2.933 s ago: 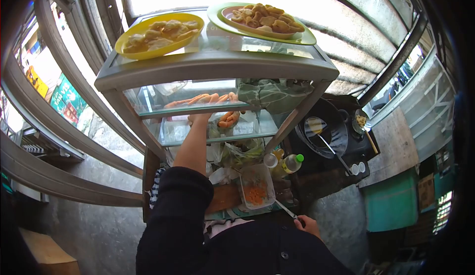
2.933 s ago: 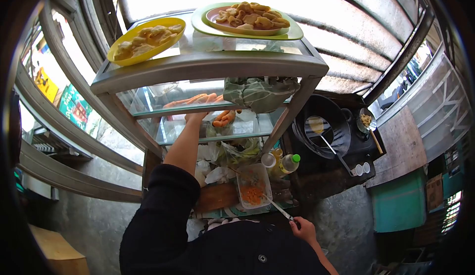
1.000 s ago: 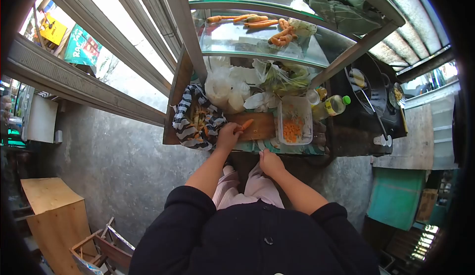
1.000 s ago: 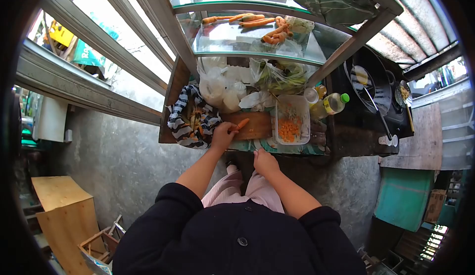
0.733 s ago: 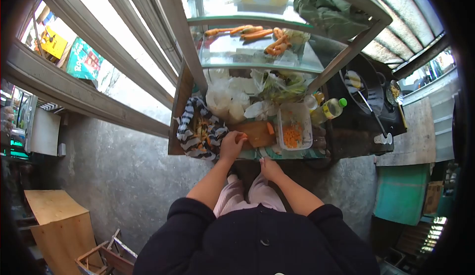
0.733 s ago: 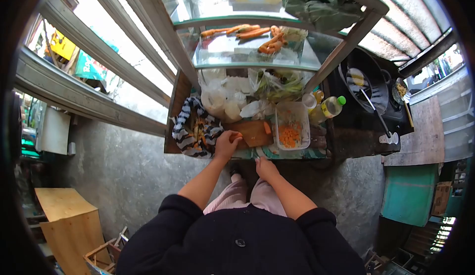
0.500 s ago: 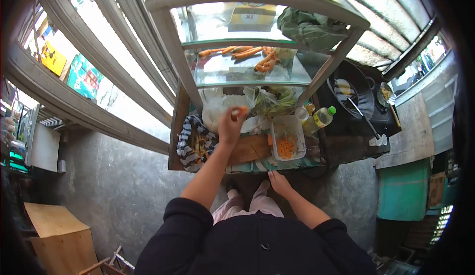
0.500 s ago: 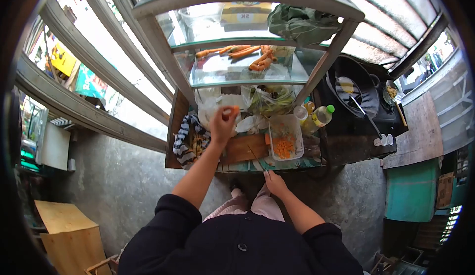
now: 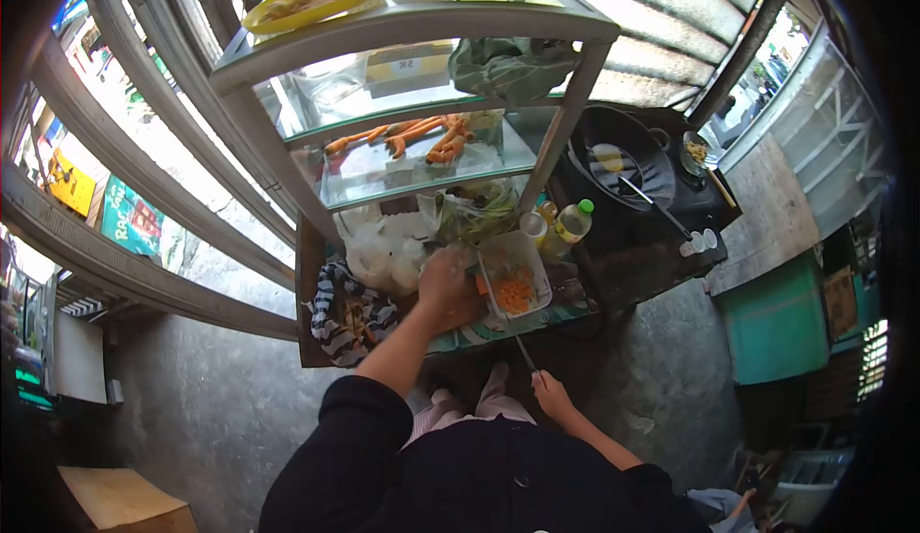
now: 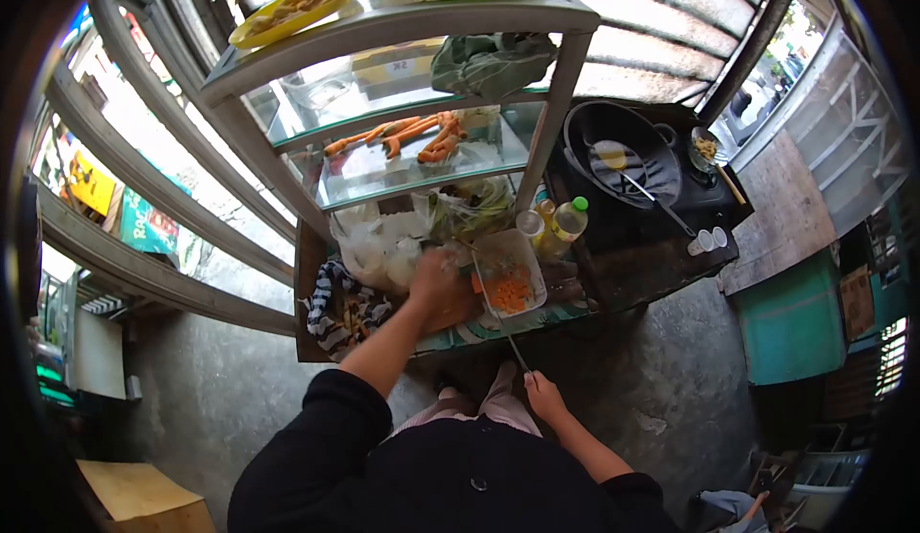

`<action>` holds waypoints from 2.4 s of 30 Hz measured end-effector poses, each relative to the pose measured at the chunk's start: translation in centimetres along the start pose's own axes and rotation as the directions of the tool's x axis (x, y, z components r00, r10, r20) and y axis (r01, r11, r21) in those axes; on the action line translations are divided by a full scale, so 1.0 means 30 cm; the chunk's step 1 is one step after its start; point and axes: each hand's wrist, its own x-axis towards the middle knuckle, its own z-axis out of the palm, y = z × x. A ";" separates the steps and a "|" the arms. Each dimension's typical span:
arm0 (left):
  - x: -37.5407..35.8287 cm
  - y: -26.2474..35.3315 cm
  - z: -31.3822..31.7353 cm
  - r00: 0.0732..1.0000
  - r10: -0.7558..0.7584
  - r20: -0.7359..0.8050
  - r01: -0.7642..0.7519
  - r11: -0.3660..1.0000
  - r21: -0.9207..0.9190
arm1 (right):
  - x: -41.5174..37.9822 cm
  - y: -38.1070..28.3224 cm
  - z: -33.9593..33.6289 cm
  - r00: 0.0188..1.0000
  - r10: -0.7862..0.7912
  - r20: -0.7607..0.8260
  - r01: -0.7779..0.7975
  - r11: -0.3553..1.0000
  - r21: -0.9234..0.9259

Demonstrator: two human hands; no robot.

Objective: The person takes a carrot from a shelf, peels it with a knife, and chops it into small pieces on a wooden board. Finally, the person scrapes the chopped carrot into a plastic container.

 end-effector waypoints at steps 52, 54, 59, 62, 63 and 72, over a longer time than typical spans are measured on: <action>-0.234 0.449 -0.695 0.959 -0.087 0.271 0.272 0.564 -0.780 | 0.150 -1.072 -0.033 0.773 -0.634 0.026 0.545 0.685 0.483; -0.226 0.464 -0.677 0.977 0.019 0.212 0.150 0.646 -0.749 | 0.153 -1.079 -0.042 0.801 -0.597 0.042 0.486 0.689 0.538; -0.196 0.419 -0.612 0.971 -0.115 0.210 0.239 0.440 -0.866 | 0.111 -1.106 -0.083 0.845 -0.530 0.071 0.370 0.676 0.637; -0.191 0.463 -0.593 0.955 -0.082 0.284 0.275 -0.099 -0.956 | 0.117 -1.075 -0.076 0.824 -0.566 -0.007 0.482 0.694 0.536; -0.195 0.477 -0.593 0.950 -0.091 0.299 0.288 -0.109 -0.951 | 0.100 -1.094 -0.092 0.816 -0.578 0.005 0.474 0.673 0.568; -0.231 0.515 -0.677 0.926 -0.082 0.368 0.332 -0.287 -0.899 | 0.014 -1.134 -0.202 0.591 -0.785 0.183 0.806 0.586 -0.089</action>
